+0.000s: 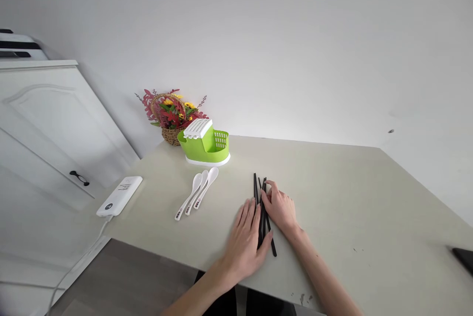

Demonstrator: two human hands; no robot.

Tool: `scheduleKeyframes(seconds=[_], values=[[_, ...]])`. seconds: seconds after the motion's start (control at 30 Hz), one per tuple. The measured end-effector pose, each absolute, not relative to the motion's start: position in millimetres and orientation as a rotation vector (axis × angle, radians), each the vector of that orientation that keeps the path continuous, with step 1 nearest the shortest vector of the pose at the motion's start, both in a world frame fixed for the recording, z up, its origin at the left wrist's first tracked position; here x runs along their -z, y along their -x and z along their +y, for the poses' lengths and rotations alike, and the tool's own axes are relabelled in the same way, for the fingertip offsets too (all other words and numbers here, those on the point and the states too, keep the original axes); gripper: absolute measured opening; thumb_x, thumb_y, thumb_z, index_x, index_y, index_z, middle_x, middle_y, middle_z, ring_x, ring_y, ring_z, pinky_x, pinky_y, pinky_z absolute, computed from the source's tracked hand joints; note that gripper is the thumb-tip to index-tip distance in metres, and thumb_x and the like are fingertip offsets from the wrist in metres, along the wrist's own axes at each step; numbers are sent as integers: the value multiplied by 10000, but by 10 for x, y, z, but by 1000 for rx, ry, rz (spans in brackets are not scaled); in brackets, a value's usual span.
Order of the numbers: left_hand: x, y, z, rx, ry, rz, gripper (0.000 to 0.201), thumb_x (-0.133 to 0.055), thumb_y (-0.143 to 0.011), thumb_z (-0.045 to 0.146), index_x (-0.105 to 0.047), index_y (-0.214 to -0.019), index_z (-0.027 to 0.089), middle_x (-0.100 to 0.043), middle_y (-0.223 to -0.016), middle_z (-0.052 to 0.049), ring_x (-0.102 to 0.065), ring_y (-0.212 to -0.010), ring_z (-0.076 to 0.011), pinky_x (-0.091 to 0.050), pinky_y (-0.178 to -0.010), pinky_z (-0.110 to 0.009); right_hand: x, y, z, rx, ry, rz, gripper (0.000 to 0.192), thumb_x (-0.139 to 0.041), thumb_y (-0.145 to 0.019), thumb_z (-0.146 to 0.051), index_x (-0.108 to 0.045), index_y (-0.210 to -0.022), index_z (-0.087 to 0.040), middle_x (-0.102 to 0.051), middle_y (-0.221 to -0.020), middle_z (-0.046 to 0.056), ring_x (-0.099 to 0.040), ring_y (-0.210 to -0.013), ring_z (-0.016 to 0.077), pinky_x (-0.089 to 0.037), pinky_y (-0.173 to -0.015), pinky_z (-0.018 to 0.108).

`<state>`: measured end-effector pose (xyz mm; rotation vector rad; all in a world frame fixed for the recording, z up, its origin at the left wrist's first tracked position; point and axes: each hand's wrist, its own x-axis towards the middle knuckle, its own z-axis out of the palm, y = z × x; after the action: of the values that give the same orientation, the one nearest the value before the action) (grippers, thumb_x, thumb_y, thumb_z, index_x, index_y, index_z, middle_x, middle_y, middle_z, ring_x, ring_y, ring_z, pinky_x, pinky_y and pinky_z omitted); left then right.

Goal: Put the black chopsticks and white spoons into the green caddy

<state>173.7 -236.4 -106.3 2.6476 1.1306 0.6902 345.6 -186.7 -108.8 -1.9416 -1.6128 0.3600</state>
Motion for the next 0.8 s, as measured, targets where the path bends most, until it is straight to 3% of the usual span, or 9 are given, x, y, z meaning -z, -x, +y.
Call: scheduleKeyframes(seconds=[0.27, 0.53, 0.67, 0.8], values=[[906, -1717, -2386, -559, -2609, 1007, 780, -433, -1026, 551, -193, -1643, 138, -202, -1702, -135, -137, -1578, -337, -253, -1278, -575, 1126, -3529, -1927, -486, 1755, -1576, 398, -419, -981, -466, -521, -1289, -235, -748, -904, 26, -706, -790, 208, -480, -711, 312], [786, -1606, -2385, -598, -2492, 972, 685, -443, -1052, 480, -210, -1642, 219, -296, -1679, -86, -196, -1573, -296, -341, -1254, -541, 1125, -3547, -1960, -520, 1676, -1479, 385, -432, -958, -515, -557, -1197, -240, -719, -814, 6, -686, -725, 202, -497, -724, 323], [532, -1280, -2155, -794, -2495, 1050, 551, -459, -1058, 390, -334, -1581, 275, -408, -1630, -75, -290, -1550, -270, -370, -1236, -514, 1106, -3550, -1993, -514, 1670, -1430, 360, -422, -955, -544, -565, -1107, -251, -647, -692, -21, -618, -627, 194, -481, -681, 320], [250, -765, -1790, -1118, -2493, 1322, 369, -428, -1055, 322, -488, -1413, 252, -560, -1480, -101, -467, -1439, -255, -408, -1193, -471, 1093, -3556, -2022, -515, 1685, -1394, 347, -416, -958, -570, -560, -1036, -265, -596, -651, -37, -572, -604, 188, -457, -663, 308]])
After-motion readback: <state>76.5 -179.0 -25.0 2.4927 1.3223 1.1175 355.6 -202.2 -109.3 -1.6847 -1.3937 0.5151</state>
